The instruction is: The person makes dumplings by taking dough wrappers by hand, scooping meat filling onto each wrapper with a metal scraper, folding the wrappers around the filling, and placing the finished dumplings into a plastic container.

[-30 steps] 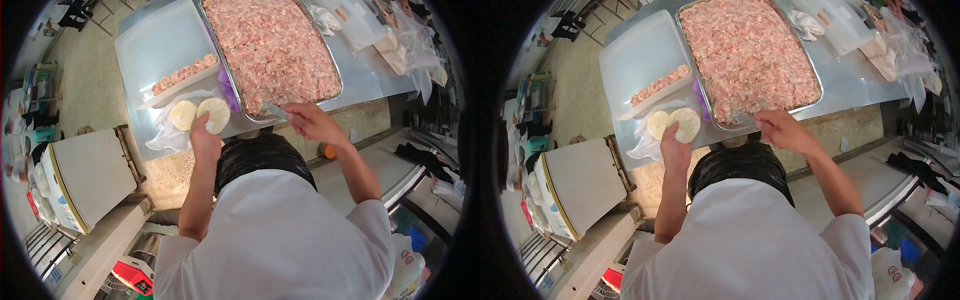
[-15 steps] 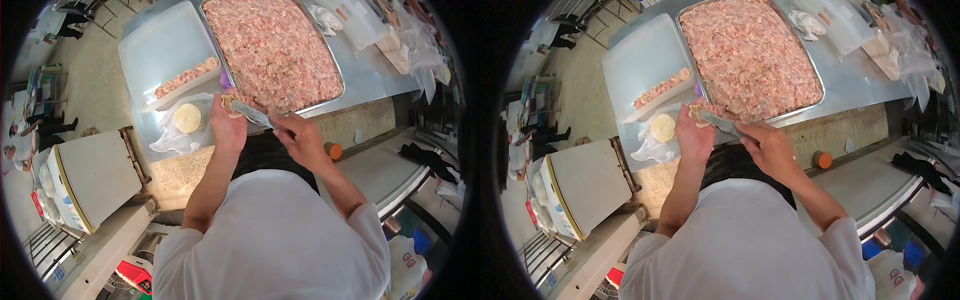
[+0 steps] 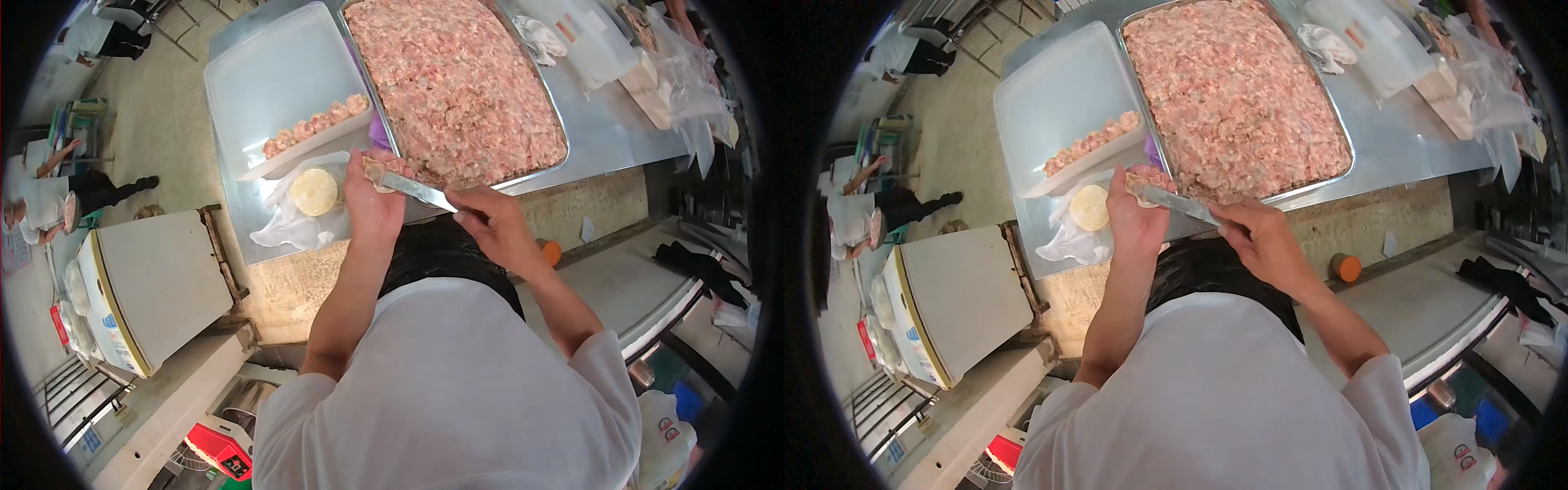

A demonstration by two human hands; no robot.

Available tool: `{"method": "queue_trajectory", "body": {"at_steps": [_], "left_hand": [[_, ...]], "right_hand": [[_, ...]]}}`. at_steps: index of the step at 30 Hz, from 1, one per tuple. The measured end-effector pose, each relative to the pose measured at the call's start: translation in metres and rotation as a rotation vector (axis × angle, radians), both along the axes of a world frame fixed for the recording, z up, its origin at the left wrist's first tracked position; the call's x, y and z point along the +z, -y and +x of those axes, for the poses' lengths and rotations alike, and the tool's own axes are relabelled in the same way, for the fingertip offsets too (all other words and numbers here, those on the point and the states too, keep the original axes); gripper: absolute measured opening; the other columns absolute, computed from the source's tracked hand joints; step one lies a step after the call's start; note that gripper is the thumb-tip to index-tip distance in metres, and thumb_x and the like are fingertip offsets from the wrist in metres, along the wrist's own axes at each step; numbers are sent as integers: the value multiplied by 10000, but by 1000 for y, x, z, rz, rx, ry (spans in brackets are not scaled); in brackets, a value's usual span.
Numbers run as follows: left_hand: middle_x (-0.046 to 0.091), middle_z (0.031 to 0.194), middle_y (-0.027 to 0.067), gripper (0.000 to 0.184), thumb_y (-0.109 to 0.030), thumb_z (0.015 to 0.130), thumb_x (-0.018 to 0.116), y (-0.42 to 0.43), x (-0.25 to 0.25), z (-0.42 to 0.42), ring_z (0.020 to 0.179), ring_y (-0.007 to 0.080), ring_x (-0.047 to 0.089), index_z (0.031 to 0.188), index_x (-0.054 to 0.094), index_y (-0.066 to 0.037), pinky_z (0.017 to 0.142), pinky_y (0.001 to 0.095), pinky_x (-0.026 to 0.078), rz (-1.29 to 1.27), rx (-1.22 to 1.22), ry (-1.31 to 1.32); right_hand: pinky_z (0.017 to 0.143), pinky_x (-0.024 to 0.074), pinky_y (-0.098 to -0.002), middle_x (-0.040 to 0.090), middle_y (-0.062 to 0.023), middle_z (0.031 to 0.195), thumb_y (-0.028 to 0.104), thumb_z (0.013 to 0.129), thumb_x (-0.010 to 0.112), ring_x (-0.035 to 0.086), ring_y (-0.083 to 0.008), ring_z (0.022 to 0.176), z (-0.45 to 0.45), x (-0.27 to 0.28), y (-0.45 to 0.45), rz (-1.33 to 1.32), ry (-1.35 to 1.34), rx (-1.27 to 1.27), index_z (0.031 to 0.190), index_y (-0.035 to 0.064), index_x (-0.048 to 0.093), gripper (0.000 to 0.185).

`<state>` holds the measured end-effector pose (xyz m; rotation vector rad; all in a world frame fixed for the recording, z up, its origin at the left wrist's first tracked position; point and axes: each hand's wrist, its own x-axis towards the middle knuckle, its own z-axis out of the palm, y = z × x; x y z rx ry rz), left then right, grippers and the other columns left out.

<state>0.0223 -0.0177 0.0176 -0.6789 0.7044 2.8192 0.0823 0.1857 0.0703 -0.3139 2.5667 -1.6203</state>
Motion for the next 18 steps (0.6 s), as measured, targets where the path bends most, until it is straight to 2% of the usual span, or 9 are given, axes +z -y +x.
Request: {"method": "queue_trajectory", "body": {"at_steps": [1, 4, 8, 10, 13, 16, 17, 18], "left_hand": [[630, 909, 112, 416, -391, 1087, 415, 0, -2, 0, 890, 291, 591, 907, 603, -66, 819, 448, 498, -48, 6, 19], [630, 955, 119, 414, -399, 1089, 407, -7, 3, -2, 893, 293, 591, 928, 600, -70, 810, 453, 502, -45, 17, 148], [639, 1053, 134, 395, -378, 1095, 400, -11, 12, -4, 982, 320, 618, 1020, 610, -52, 869, 468, 510, 4, 57, 50], [644, 1104, 138, 399, -373, 1097, 393, -14, 58, 7, 1041, 334, 626, 1090, 612, -39, 922, 477, 512, 114, 50, -10], [652, 1176, 121, 354, -347, 1032, 587, 25, 2, 4, 1101, 288, 640, 1188, 600, -30, 978, 437, 517, -129, -321, -288], [668, 1119, 85, 453, -271, 882, 809, 37, 17, 4, 1030, 209, 664, 1207, 595, -39, 914, 368, 540, -684, -1071, -675], [681, 1022, 51, 565, -211, 744, 927, 31, 20, 9, 929, 148, 668, 1178, 605, -44, 814, 313, 535, -645, -1098, -645], [680, 1004, 46, 561, -217, 752, 923, 24, 28, 9, 911, 142, 663, 1178, 603, -44, 799, 310, 530, -743, -1074, -750]], "right_hand": [[668, 492, -388, 641, -154, 869, -60, 862, 678, 632, -309, 745, 2, 3, -4, -29, 35, 2, 1197, 21, 702, 346], [686, 504, -367, 663, -155, 896, -63, 866, 673, 644, -302, 770, -2, 15, -1, 106, 56, 8, 1199, 21, 704, 344], [679, 494, -330, 683, -131, 918, -53, 867, 693, 640, -238, 766, -8, -8, 1, -11, 10, -48, 1167, 17, 717, 309], [669, 487, -323, 684, -118, 924, -40, 864, 717, 636, -192, 755, -10, 10, -15, -42, 68, -39, 1157, 18, 720, 298], [636, 462, -315, 664, -86, 824, 10, 868, 745, 591, -129, 704, -25, 50, -44, -196, 259, -53, 1058, 12, 743, 190], [602, 428, -307, 620, -61, 702, 78, 885, 753, 538, -96, 663, -45, 75, -62, 97, 287, 88, 932, -2, 740, 94], [584, 402, -314, 602, -50, 646, 134, 901, 748, 512, -105, 644, -50, 75, -63, 103, 323, 135, 841, -8, 719, 157], [586, 402, -321, 602, -55, 653, 145, 899, 752, 510, -113, 641, -53, 75, -63, 123, 333, 175, 841, -8, 715, 167]]}}
